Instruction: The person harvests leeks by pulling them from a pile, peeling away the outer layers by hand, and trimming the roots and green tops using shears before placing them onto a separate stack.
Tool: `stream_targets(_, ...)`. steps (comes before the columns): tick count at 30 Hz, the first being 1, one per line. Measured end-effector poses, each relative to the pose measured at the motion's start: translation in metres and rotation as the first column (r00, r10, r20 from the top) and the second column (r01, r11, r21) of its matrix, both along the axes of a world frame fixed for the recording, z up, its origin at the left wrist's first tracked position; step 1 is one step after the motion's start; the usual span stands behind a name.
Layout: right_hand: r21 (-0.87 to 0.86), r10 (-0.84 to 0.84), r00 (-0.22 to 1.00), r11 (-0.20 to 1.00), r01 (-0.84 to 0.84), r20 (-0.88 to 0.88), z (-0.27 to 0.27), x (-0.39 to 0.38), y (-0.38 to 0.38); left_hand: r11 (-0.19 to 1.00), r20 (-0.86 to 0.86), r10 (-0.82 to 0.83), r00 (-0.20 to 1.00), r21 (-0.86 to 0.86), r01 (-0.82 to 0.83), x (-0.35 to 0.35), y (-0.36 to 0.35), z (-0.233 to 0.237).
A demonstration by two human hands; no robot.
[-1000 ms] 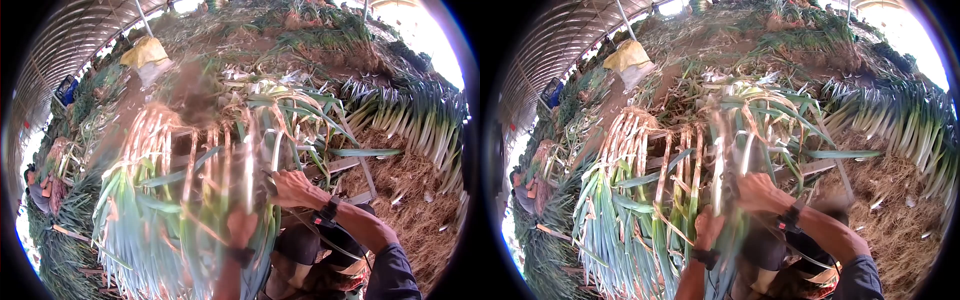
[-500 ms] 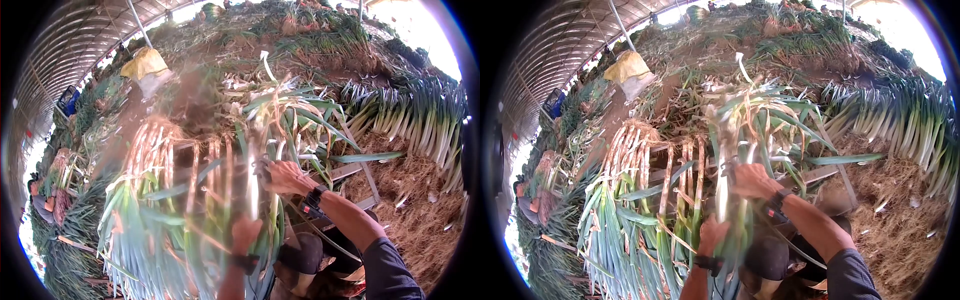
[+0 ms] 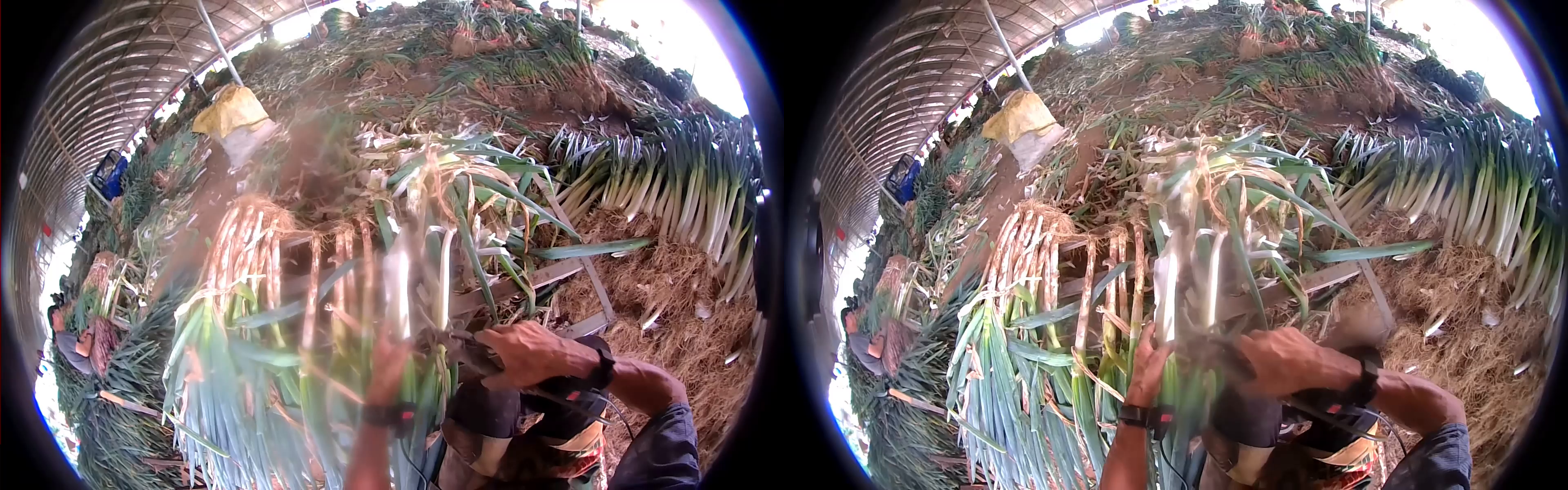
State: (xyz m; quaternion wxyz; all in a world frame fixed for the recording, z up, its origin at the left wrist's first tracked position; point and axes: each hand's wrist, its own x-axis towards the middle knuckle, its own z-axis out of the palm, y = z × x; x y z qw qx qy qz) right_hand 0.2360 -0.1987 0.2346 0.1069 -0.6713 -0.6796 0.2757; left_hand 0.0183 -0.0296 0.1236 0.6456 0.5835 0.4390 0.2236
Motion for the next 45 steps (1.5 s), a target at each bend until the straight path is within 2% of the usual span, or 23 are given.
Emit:
stream_targets(1,0.004,0.019,1.000,1.000,-0.019,0.014,-0.003,0.001,-0.008,0.997,0.034,0.013,0.999,-0.073,-0.010,-0.002,-0.001,-0.004)
stream_targets(4,-0.015,0.031,0.999,0.999,-0.031,-0.033,0.004,-0.002,-0.019,0.978,-0.199,0.064,0.978,0.208,-0.022,-0.007,0.003,-0.042)
stream_targets(7,0.035,0.075,0.996,0.997,-0.074,-0.055,-0.001,-0.002,-0.028,0.961,-0.322,0.142,0.936,0.271,-0.053,-0.008,0.003,-0.061)
stream_targets(10,0.019,0.106,0.994,0.994,-0.105,-0.017,0.004,-0.006,-0.027,0.967,-0.300,0.120,0.946,0.252,-0.042,-0.013,0.001,-0.072)
stream_targets(13,0.019,0.133,0.991,0.991,-0.132,-0.013,0.009,-0.009,-0.019,0.954,-0.303,0.133,0.944,0.298,-0.039,-0.014,-0.005,-0.057)
stream_targets(17,0.044,0.149,0.989,0.988,-0.149,0.008,0.002,-0.012,-0.014,0.964,-0.320,0.112,0.941,0.265,-0.025,-0.014,-0.005,-0.051)
stream_targets(22,-0.095,0.103,0.995,0.990,-0.101,0.017,0.012,-0.016,-0.002,0.964,-0.253,0.030,0.967,0.265,0.039,-0.025,0.000,-0.065)
stream_targets(25,-0.146,0.095,0.995,0.985,-0.093,0.006,0.013,-0.016,0.001,0.962,-0.195,0.071,0.978,0.272,-0.016,-0.029,0.002,-0.086)
stream_targets(28,-0.174,0.122,0.993,0.977,-0.120,0.002,0.013,-0.018,-0.001,0.944,-0.119,0.218,0.969,0.278,-0.178,-0.028,-0.003,-0.095)
stream_targets(32,-0.161,0.166,0.986,0.973,-0.167,-0.020,0.016,-0.017,0.000,0.941,-0.159,0.227,0.961,0.291,-0.174,-0.029,-0.007,-0.086)
stream_targets(35,-0.081,0.210,0.977,0.974,-0.213,-0.044,0.020,-0.017,-0.002,0.932,-0.225,0.226,0.948,0.334,-0.143,-0.030,-0.007,-0.088)
stream_targets(40,-0.132,0.214,0.976,0.967,-0.217,-0.036,0.019,-0.017,0.001,0.914,-0.330,0.198,0.923,0.402,-0.053,-0.037,0.003,-0.098)
stream_targets(45,-0.077,0.148,0.989,0.986,-0.147,0.014,0.005,-0.016,0.008,0.951,-0.272,0.115,0.955,0.307,-0.027,-0.041,0.002,-0.083)
